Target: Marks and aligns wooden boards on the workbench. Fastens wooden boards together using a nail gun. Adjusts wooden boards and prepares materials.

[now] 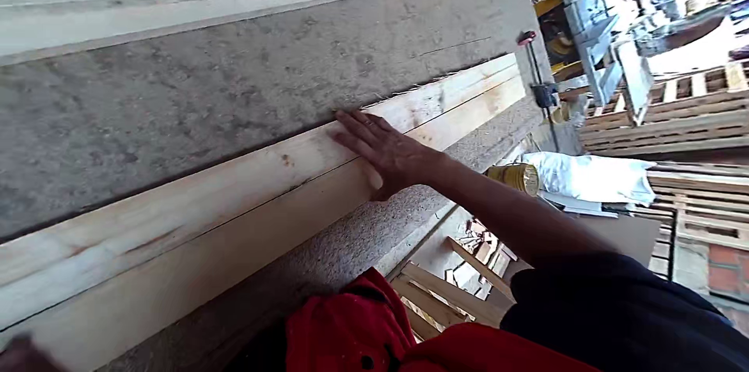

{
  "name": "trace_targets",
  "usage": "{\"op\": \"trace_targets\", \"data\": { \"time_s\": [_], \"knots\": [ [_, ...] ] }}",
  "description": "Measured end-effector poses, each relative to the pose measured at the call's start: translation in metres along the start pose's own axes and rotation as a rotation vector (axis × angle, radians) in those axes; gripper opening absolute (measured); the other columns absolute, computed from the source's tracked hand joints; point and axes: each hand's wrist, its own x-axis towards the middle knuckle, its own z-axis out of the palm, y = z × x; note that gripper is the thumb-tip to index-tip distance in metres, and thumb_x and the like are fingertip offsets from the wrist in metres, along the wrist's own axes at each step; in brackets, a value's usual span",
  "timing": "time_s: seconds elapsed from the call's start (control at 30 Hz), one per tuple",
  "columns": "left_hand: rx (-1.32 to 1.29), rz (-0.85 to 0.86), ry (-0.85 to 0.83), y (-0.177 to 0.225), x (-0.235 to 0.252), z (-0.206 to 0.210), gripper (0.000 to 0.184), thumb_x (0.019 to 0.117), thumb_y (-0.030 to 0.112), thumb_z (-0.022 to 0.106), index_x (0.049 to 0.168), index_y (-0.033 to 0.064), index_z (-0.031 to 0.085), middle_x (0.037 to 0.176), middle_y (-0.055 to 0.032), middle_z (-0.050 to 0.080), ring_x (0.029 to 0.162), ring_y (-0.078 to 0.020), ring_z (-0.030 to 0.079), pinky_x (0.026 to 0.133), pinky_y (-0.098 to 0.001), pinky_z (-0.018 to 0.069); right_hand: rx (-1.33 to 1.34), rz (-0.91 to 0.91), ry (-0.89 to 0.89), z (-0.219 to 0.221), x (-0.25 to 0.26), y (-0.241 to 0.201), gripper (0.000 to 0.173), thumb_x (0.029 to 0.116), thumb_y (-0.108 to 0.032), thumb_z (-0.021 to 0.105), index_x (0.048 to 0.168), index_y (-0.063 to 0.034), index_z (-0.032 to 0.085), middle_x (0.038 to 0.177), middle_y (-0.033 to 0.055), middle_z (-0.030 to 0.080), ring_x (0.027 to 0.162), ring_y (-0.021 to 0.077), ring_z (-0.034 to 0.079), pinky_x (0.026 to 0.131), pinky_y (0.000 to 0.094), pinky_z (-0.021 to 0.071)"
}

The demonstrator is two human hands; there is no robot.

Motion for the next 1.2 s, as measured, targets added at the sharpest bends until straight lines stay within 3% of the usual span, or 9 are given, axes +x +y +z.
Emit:
{"op": "trace_targets", "data": {
  "time_s": [0.1, 0.3, 0.47, 0.6, 0.7, 0.83, 1.0, 1.1, 1.2],
  "knots": [
    [-0.080, -0.046, -0.069, -0.022, -0.005, -0.034, 0.048, 0.1007, 0.024, 0.057, 0.120, -0.0201, 0.059, 0.126, -0.0429, 0.054, 0.119, -0.0478, 0.057, 0.106, -0.0515, 0.0474, 0.058, 0.022, -0.029, -0.012, 0.008, -0.020, 0.153, 0.0422, -0.075, 0.088, 0.165, -0.0155, 0.018, 0.170, 0.0234, 0.012, 0.157, 0.0414, 0.012, 0.127, 0.0600, 0.0073],
    [-0.139, -0.006, -0.097, -0.039, -0.004, -0.057, 0.051, 0.0955, 0.044, 0.067, 0.129, 0.0050, 0.068, 0.134, -0.0156, 0.059, 0.126, -0.0282, 0.054, 0.107, -0.0485, 0.0456, 0.239, -0.178, 0.257, -0.004, 0.089, -0.125, 0.150, 0.0482, -0.089, 0.075, 0.164, -0.0125, 0.019, 0.169, 0.0246, 0.017, 0.157, 0.0434, 0.013, 0.125, 0.0664, 0.0073],
    [-0.150, -0.046, -0.136, -0.043, 0.000, -0.058, 0.050, 0.0917, 0.046, 0.071, 0.129, 0.0128, 0.070, 0.133, -0.0074, 0.061, 0.124, -0.0241, 0.054, 0.107, -0.0499, 0.0426, 0.249, -0.197, 0.248, 0.003, 0.143, -0.197, 0.156, 0.0379, -0.091, 0.077, 0.164, -0.0195, 0.020, 0.169, 0.0237, 0.014, 0.156, 0.0461, 0.010, 0.119, 0.0759, 0.0050],
    [-0.138, -0.024, -0.139, -0.046, -0.003, -0.070, 0.053, 0.0929, 0.047, 0.070, 0.131, 0.0101, 0.069, 0.137, -0.0096, 0.060, 0.129, -0.0256, 0.054, 0.108, -0.0505, 0.0439, 0.262, -0.171, 0.288, 0.005, 0.139, -0.212, 0.148, 0.0453, -0.089, 0.077, 0.163, -0.0154, 0.026, 0.168, 0.0251, 0.017, 0.156, 0.0469, 0.010, 0.119, 0.0769, 0.0062],
    [-0.113, 0.039, -0.279, -0.042, -0.003, -0.075, 0.071, 0.0867, 0.055, 0.073, 0.137, 0.0057, 0.061, 0.147, -0.0176, 0.053, 0.138, -0.0348, 0.048, 0.115, -0.0559, 0.0395, 0.262, -0.129, 0.374, 0.013, 0.090, -0.204, 0.102, 0.0679, -0.071, 0.081, 0.149, -0.0161, 0.051, 0.157, 0.0171, 0.045, 0.150, 0.0385, 0.033, 0.122, 0.0659, 0.0232],
    [-0.141, 0.145, -0.379, -0.064, -0.015, -0.088, 0.070, 0.0716, 0.050, 0.085, 0.113, -0.0037, 0.067, 0.135, -0.0302, 0.056, 0.129, -0.0439, 0.052, 0.111, -0.0570, 0.0406, 0.271, -0.114, 0.480, 0.057, 0.004, -0.175, 0.030, 0.0942, -0.039, 0.073, 0.117, -0.0203, 0.072, 0.122, 0.0002, 0.070, 0.123, 0.0207, 0.061, 0.110, 0.0484, 0.0456],
    [0.040, 0.140, -0.662, -0.021, -0.008, -0.093, 0.100, 0.0561, 0.041, 0.093, 0.133, -0.0122, 0.058, 0.143, -0.0415, 0.046, 0.133, -0.0579, 0.045, 0.114, -0.0611, 0.0344, 0.280, 0.209, 0.555, 0.069, -0.067, -0.132, 0.030, 0.0922, -0.036, 0.073, 0.112, -0.0138, 0.072, 0.116, 0.0047, 0.071, 0.112, 0.0227, 0.065, 0.101, 0.0487, 0.0493],
    [0.137, 0.125, -0.737, -0.006, -0.003, -0.096, 0.087, 0.0579, 0.036, 0.096, 0.126, -0.0080, 0.066, 0.142, -0.0382, 0.049, 0.130, -0.0576, 0.047, 0.113, -0.0637, 0.0342, 0.430, 0.309, 0.635, 0.061, -0.060, -0.117, 0.038, 0.0873, -0.026, 0.078, 0.120, -0.0078, 0.069, 0.121, 0.0083, 0.071, 0.118, 0.0267, 0.064, 0.100, 0.0508, 0.0513],
    [0.143, 0.353, -0.656, -0.008, -0.016, -0.099, 0.056, 0.0711, 0.040, 0.089, 0.101, -0.0039, 0.073, 0.127, -0.0355, 0.059, 0.118, -0.0566, 0.055, 0.100, -0.0682, 0.0422, 0.570, 0.243, 0.598, 0.049, -0.035, -0.123, 0.044, 0.0903, -0.022, 0.077, 0.130, -0.0083, 0.065, 0.128, 0.0039, 0.070, 0.125, 0.0229, 0.062, 0.109, 0.0501, 0.0485]
  ]
}}
